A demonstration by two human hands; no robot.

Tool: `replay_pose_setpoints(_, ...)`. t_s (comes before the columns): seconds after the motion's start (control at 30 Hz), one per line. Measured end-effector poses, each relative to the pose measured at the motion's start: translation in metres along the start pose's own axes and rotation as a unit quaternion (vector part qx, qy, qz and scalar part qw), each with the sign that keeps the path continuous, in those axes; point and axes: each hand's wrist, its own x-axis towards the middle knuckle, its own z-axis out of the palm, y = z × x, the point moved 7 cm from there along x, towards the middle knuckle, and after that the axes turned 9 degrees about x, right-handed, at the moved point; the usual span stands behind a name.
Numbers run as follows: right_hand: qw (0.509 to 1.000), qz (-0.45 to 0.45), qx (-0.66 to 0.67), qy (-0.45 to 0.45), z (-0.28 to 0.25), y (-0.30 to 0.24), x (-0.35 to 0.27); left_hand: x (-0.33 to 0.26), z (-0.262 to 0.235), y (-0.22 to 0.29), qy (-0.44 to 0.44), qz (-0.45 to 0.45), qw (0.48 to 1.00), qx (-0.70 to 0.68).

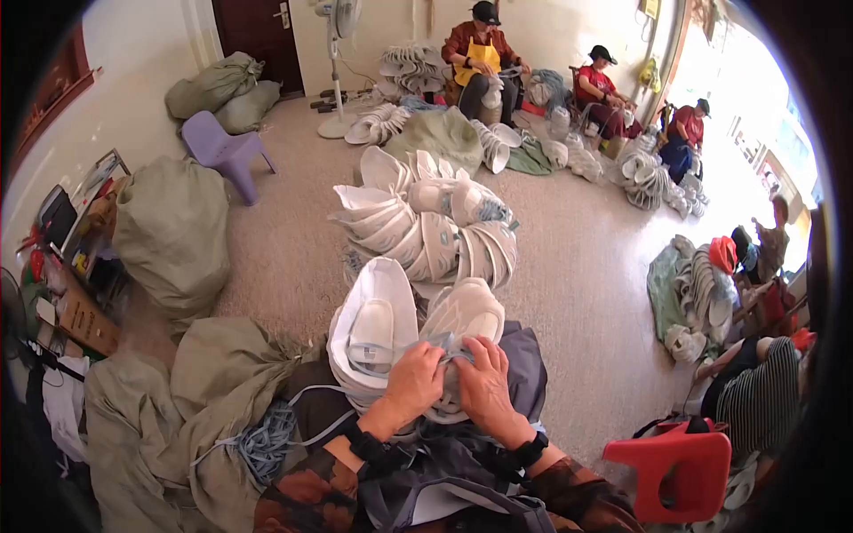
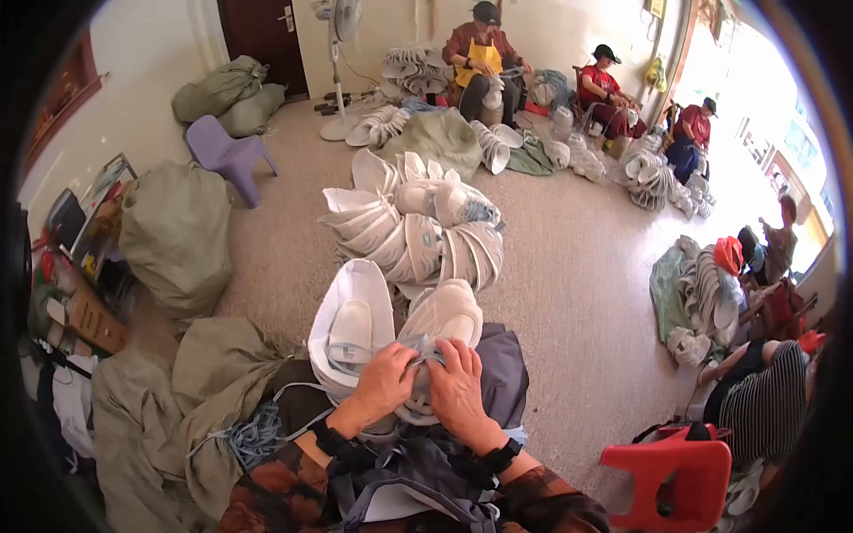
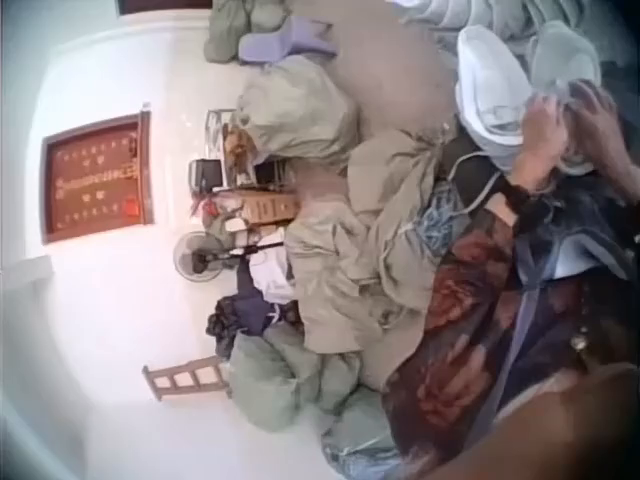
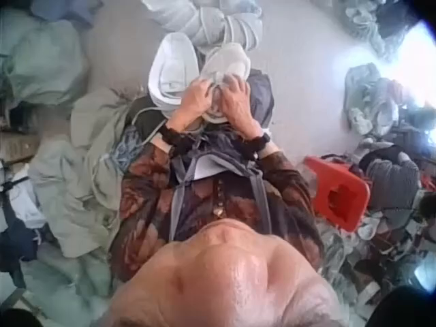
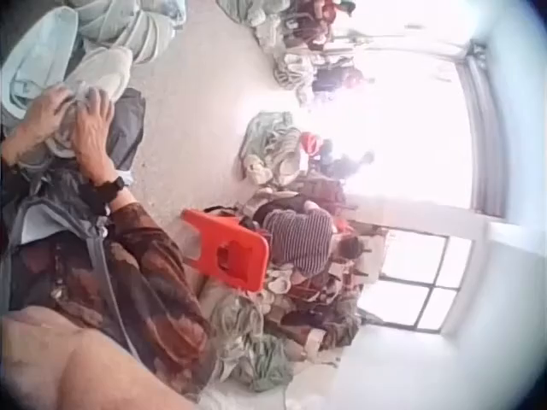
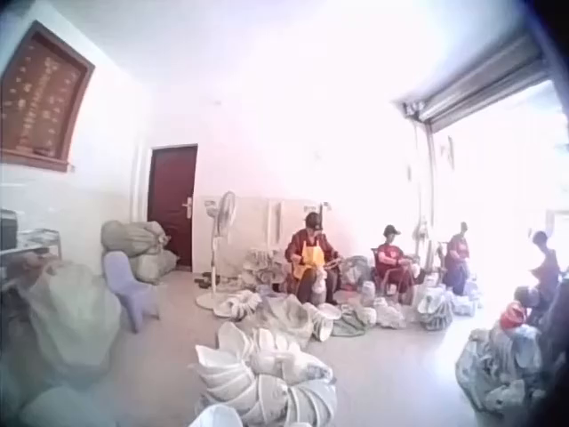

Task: The recorder is threading and pulling laces through the eyelets of several white athletic shoes.

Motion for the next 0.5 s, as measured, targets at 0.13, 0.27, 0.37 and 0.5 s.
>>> replay_pose_setpoints(0.13, 1.0, 0.001, -0.008, 0.002, 0.003, -0.003, 0.004, 0.002, 0.011, 0.0, -0.014, 0.023, 0.997, 0.075)
replay_pose_setpoints(0.27, 0.999, 0.004, 0.015, 0.033, 0.005, -0.004, 0.002, 0.002, -0.002, 0.008, 0.028, 0.03, 0.999, 0.036)
replay_pose_setpoints(0.37, 0.999, 0.002, 0.018, 0.034, 0.005, -0.004, 0.005, 0.002, 0.0, 0.006, 0.023, 0.048, 0.998, 0.036)
replay_pose_setpoints(0.5, 0.999, 0.003, 0.012, 0.042, 0.01, -0.006, 0.009, 0.006, 0.003, -0.007, 0.024, 0.017, 0.999, -0.015)
